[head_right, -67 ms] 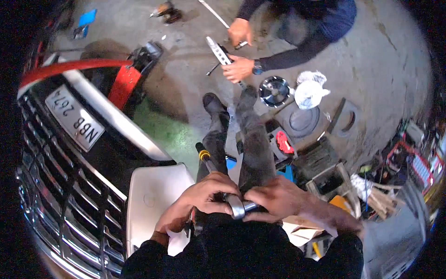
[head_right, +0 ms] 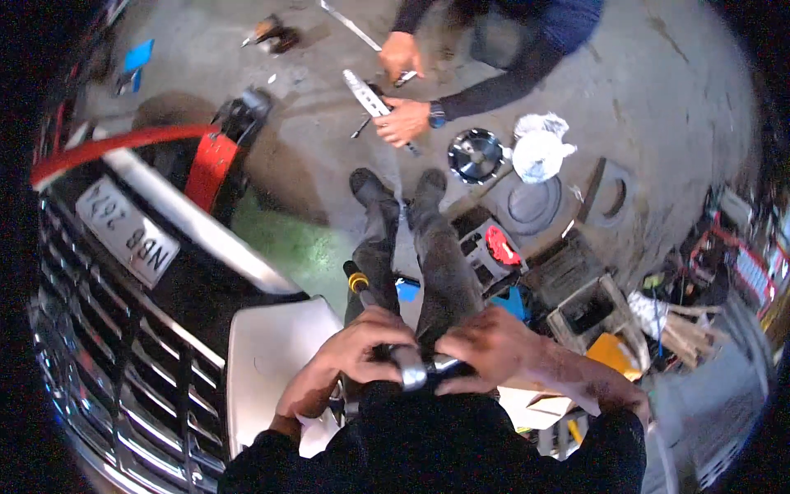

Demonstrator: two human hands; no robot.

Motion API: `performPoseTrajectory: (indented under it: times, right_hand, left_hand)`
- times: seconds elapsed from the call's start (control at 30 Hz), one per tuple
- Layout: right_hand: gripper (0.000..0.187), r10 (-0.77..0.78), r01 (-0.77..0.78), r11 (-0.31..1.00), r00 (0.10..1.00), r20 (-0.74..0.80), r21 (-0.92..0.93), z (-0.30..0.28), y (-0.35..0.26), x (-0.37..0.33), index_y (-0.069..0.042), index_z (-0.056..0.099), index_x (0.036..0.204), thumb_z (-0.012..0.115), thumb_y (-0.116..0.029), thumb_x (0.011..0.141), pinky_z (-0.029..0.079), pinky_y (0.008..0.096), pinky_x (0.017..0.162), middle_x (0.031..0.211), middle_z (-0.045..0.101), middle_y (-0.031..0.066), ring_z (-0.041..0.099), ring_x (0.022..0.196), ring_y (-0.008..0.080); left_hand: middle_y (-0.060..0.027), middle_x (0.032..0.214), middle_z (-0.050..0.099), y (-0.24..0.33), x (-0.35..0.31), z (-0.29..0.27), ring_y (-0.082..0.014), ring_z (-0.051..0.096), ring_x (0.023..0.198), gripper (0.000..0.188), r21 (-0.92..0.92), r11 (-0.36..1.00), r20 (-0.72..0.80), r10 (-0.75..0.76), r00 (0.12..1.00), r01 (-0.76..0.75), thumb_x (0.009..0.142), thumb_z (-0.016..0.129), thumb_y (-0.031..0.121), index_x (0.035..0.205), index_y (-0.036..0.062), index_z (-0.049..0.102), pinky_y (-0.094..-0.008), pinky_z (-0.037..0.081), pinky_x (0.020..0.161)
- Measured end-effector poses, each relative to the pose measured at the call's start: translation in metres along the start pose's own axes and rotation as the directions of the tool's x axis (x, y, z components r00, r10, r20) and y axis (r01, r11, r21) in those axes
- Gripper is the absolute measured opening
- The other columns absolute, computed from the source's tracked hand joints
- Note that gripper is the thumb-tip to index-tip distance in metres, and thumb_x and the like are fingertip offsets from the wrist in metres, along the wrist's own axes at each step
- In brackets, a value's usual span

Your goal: Assemble a multi-piece brake rotor by attaching the hat to the rotor ring using an impact driver and applying threadlocker.

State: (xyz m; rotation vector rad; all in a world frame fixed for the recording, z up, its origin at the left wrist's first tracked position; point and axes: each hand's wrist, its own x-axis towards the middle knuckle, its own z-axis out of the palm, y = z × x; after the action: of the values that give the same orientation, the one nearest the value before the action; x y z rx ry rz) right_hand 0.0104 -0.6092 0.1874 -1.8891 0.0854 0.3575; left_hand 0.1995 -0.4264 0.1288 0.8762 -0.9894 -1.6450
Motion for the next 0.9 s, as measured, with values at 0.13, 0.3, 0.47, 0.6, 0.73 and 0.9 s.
performPoseTrajectory:
  times: [0.13,0.3,0.47,0.6,0.73,0.9]
  right_hand:
    - [0.065,0.314,-0.344,0.939,0.881,-0.353,-0.023,0.071,0.081,-0.087,-0.008,0.056,0.084,0.086,-0.058,0.056,0.048,0.0356,0.052,0.065,0.059,0.0045,0.062,0.057,0.0257]
    - [0.048,0.193,-0.144,0.981,0.594,-0.781,0.134,0.141,0.095,-0.057,-0.006,0.056,0.079,0.09,-0.034,0.06,0.052,0.0384,0.064,0.076,0.065,0.011,0.066,0.073,0.0298]
    - [0.018,0.497,-0.498,0.794,0.201,-0.844,0.349,0.171,0.205,-0.11,-0.004,0.06,0.077,0.076,-0.005,0.07,0.051,0.038,0.057,0.072,0.064,0.0155,0.066,0.064,0.0291]
    - [0.023,0.732,-0.663,0.518,0.018,-0.681,0.54,0.214,0.367,-0.205,-0.001,0.067,0.089,0.076,-0.02,0.08,0.05,0.0391,0.062,0.071,0.064,0.0192,0.061,0.061,0.0248]
    - [0.033,0.749,-0.811,0.264,-0.169,-0.64,0.523,0.257,0.529,-0.259,-0.002,0.065,0.078,0.079,-0.031,0.074,0.05,0.044,0.062,0.074,0.066,0.0184,0.066,0.07,0.0336]
    - [0.032,0.546,-0.532,-0.004,-0.711,-0.444,0.847,0.273,0.663,-0.329,0.004,0.07,0.079,0.078,-0.027,0.074,0.055,0.0397,0.071,0.072,0.071,0.0148,0.071,0.07,0.0246]
  left_hand:
    - [-0.0084,0.07,0.065,-0.004,0.026,0.023,-0.0282,0.064,0.061,0.043,-0.137,0.984,-0.192,0.085,0.978,-0.112,0.077,0.076,0.042,0.08,0.0003,0.064,-0.0359,0.048,0.058]
    - [-0.0135,0.081,0.065,-0.077,0.086,0.077,-0.0239,0.064,0.076,0.06,-0.549,0.813,-0.38,-0.034,0.924,-0.196,0.093,0.052,0.058,0.09,-0.0013,0.057,-0.0356,0.048,0.068]
    - [-0.013,0.138,0.05,-0.178,0.188,0.076,-0.0267,0.05,0.125,0.064,-0.622,0.783,-0.454,-0.375,0.808,0.014,0.095,0.052,0.055,0.132,0.0037,0.047,-0.0436,0.039,0.103]
    - [-0.0167,0.136,0.054,-0.252,0.2,0.017,-0.0295,0.052,0.125,0.065,0.305,0.732,-0.133,-0.601,0.788,0.609,0.096,0.056,0.046,0.139,-0.002,0.044,-0.0396,0.04,0.106]
    - [-0.0218,0.123,0.062,-0.291,0.157,-0.084,-0.0318,0.059,0.116,0.063,0.759,0.374,0.122,-0.886,0.448,0.532,0.094,0.053,0.054,0.127,0.0007,0.057,-0.0399,0.044,0.1]
    - [-0.0163,0.122,0.064,-0.373,0.117,-0.232,-0.0327,0.058,0.115,0.067,0.954,-0.103,-0.101,-0.995,-0.022,0.283,0.09,0.05,0.065,0.122,0.0077,0.063,-0.0425,0.043,0.101]
